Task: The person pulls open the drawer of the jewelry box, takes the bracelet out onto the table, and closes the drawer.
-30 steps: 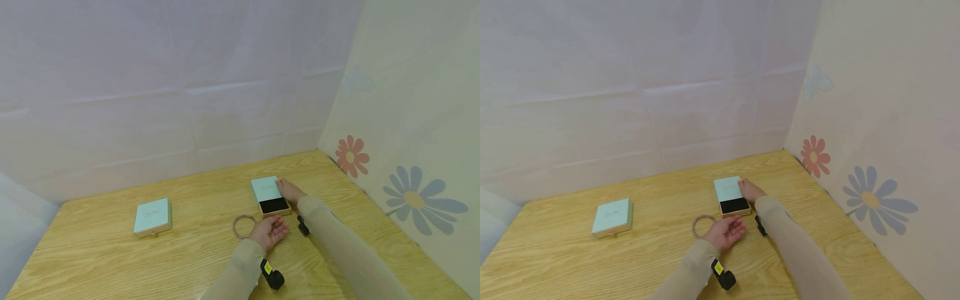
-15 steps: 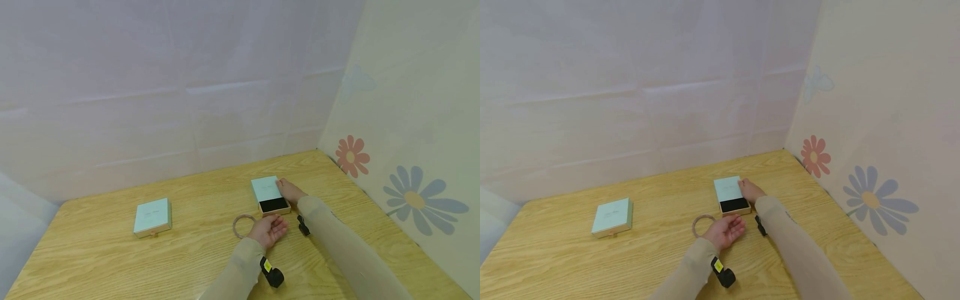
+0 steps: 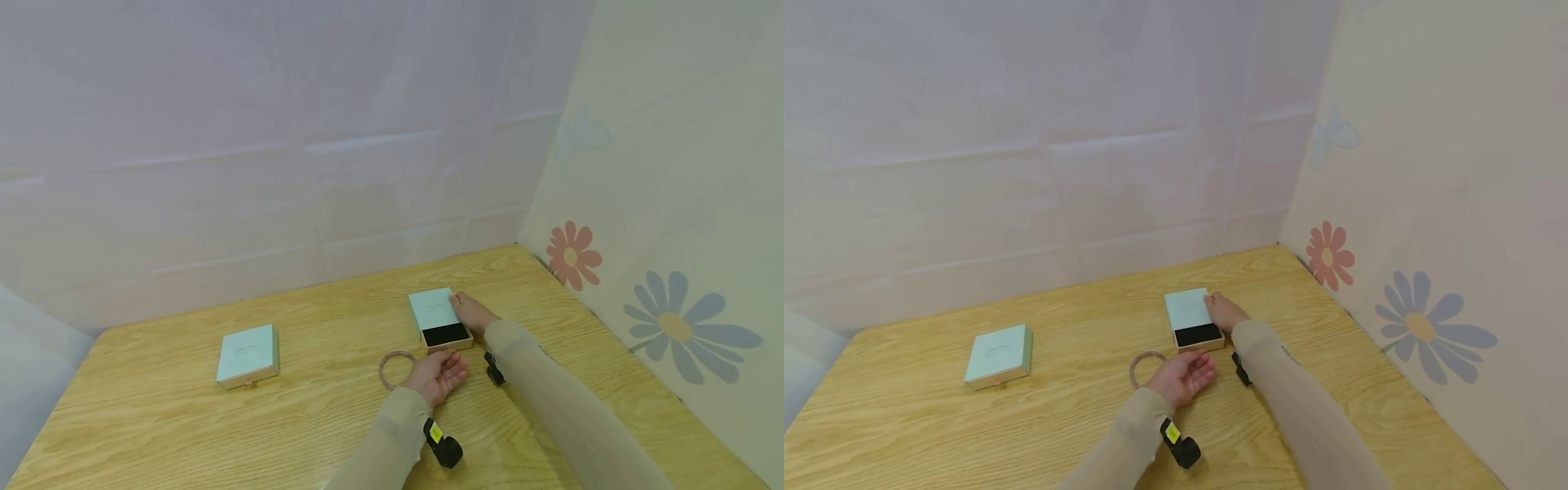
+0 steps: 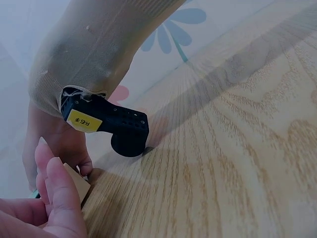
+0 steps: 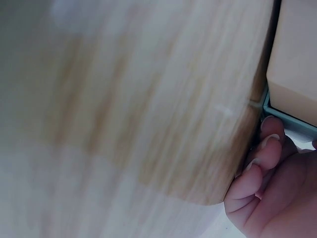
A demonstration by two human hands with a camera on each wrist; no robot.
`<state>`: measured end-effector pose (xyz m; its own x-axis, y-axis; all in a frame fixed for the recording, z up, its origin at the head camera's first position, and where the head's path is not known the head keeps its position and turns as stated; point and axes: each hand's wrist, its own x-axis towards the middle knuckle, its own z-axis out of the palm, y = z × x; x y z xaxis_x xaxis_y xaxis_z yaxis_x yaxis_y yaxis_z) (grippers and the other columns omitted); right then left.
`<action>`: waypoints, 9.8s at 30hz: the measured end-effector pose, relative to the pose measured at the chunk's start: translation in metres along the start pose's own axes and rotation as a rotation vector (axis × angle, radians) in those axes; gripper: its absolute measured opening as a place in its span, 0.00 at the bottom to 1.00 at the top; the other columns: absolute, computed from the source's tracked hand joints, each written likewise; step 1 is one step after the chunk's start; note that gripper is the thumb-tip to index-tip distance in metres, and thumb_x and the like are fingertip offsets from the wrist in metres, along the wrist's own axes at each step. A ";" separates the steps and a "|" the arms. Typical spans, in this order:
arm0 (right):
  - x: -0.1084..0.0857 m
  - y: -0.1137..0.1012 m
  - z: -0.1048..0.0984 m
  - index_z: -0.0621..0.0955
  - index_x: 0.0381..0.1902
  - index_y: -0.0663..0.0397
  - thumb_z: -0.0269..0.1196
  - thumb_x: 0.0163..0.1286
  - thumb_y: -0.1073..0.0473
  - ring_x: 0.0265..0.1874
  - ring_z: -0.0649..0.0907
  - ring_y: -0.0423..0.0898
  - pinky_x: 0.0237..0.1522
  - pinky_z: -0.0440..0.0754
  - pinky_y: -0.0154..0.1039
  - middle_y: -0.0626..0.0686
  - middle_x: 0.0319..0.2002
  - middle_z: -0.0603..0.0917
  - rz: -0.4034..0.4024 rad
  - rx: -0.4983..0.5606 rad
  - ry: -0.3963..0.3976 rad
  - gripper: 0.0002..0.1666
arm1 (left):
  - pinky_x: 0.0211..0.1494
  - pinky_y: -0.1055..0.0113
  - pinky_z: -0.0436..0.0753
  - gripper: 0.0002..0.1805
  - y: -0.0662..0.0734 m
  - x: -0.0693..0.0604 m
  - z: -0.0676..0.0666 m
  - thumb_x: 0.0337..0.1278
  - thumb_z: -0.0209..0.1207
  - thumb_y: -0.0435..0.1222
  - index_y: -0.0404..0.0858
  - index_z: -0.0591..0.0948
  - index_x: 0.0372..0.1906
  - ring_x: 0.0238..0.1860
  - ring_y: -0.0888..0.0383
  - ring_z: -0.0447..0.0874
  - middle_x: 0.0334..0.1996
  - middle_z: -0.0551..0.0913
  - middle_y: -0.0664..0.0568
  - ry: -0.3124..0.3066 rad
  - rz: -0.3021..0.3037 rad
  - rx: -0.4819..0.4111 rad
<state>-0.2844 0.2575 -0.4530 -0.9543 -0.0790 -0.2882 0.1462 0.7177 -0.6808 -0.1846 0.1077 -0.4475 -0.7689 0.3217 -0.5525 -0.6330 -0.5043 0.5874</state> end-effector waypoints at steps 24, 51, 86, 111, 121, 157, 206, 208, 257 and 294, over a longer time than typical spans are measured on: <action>-0.008 -0.008 -0.001 0.57 0.70 0.69 0.31 0.82 0.47 0.69 0.60 0.63 0.69 0.56 0.58 0.69 0.69 0.61 0.018 0.017 -0.009 0.33 | 0.33 0.72 0.82 0.09 0.002 -0.001 -0.001 0.73 0.46 0.28 0.27 0.73 0.49 0.28 0.60 0.83 0.27 0.78 0.49 -0.003 -0.007 -0.002; 0.000 0.000 -0.001 0.58 0.68 0.71 0.32 0.82 0.47 0.69 0.60 0.64 0.69 0.57 0.58 0.70 0.68 0.62 -0.007 -0.011 -0.002 0.34 | 0.32 0.72 0.82 0.10 0.003 0.001 0.002 0.73 0.46 0.28 0.27 0.72 0.52 0.26 0.61 0.83 0.27 0.79 0.49 0.000 -0.003 -0.023; 0.001 -0.001 -0.001 0.59 0.68 0.71 0.32 0.82 0.47 0.68 0.62 0.64 0.68 0.58 0.57 0.70 0.67 0.64 -0.005 -0.029 0.002 0.33 | 0.33 0.73 0.82 0.10 0.004 0.003 0.002 0.74 0.45 0.28 0.27 0.74 0.49 0.27 0.61 0.83 0.27 0.78 0.50 0.006 0.005 -0.009; -0.002 -0.003 -0.002 0.55 0.70 0.73 0.30 0.82 0.49 0.70 0.58 0.66 0.69 0.55 0.58 0.73 0.69 0.59 -0.020 -0.036 -0.016 0.34 | 0.34 0.73 0.81 0.08 0.007 0.005 0.005 0.73 0.47 0.28 0.27 0.75 0.43 0.27 0.60 0.81 0.25 0.78 0.48 0.022 0.016 -0.055; -0.003 -0.004 -0.002 0.57 0.69 0.74 0.31 0.82 0.48 0.69 0.59 0.66 0.69 0.56 0.58 0.73 0.68 0.60 -0.017 -0.045 -0.017 0.34 | 0.33 0.74 0.81 0.08 0.008 0.007 0.005 0.72 0.46 0.27 0.27 0.76 0.42 0.26 0.61 0.82 0.25 0.78 0.48 0.033 -0.001 -0.071; -0.003 -0.007 -0.003 0.53 0.71 0.74 0.31 0.82 0.50 0.70 0.57 0.66 0.70 0.53 0.57 0.73 0.70 0.57 -0.010 -0.046 -0.007 0.34 | 0.34 0.73 0.81 0.12 0.010 0.013 0.006 0.72 0.45 0.26 0.30 0.75 0.32 0.27 0.60 0.81 0.25 0.79 0.46 0.028 -0.009 -0.076; 0.002 -0.003 0.001 0.55 0.71 0.72 0.31 0.82 0.49 0.70 0.58 0.65 0.69 0.55 0.58 0.72 0.69 0.59 0.003 -0.057 -0.002 0.34 | 0.33 0.74 0.81 0.13 0.013 0.016 0.006 0.73 0.43 0.26 0.31 0.73 0.31 0.26 0.61 0.81 0.24 0.78 0.47 0.019 -0.012 -0.115; 0.002 -0.003 0.001 0.55 0.71 0.71 0.31 0.82 0.49 0.70 0.58 0.65 0.70 0.54 0.57 0.71 0.70 0.59 0.010 -0.048 -0.002 0.33 | 0.33 0.74 0.81 0.12 0.013 0.016 0.007 0.73 0.43 0.26 0.30 0.74 0.31 0.26 0.60 0.81 0.25 0.78 0.46 0.025 -0.010 -0.113; -0.003 -0.007 -0.001 0.53 0.72 0.72 0.31 0.82 0.49 0.70 0.57 0.65 0.70 0.53 0.58 0.71 0.70 0.57 0.002 -0.051 -0.011 0.34 | 0.36 0.72 0.81 0.09 0.021 0.020 0.009 0.73 0.44 0.26 0.28 0.75 0.41 0.28 0.60 0.81 0.27 0.78 0.46 0.058 -0.038 -0.130; -0.009 -0.018 -0.018 0.48 0.76 0.63 0.34 0.82 0.52 0.17 0.74 0.46 0.20 0.74 0.37 0.70 0.46 0.77 0.004 -0.036 -0.115 0.32 | 0.34 0.72 0.82 0.09 0.024 0.019 0.014 0.73 0.42 0.26 0.26 0.74 0.44 0.28 0.60 0.80 0.27 0.77 0.46 0.080 -0.013 -0.107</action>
<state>-0.2832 0.2575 -0.4263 -0.9172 -0.1538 -0.3675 0.1380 0.7426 -0.6553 -0.2158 0.1128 -0.4362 -0.7486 0.2655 -0.6075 -0.6261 -0.5846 0.5160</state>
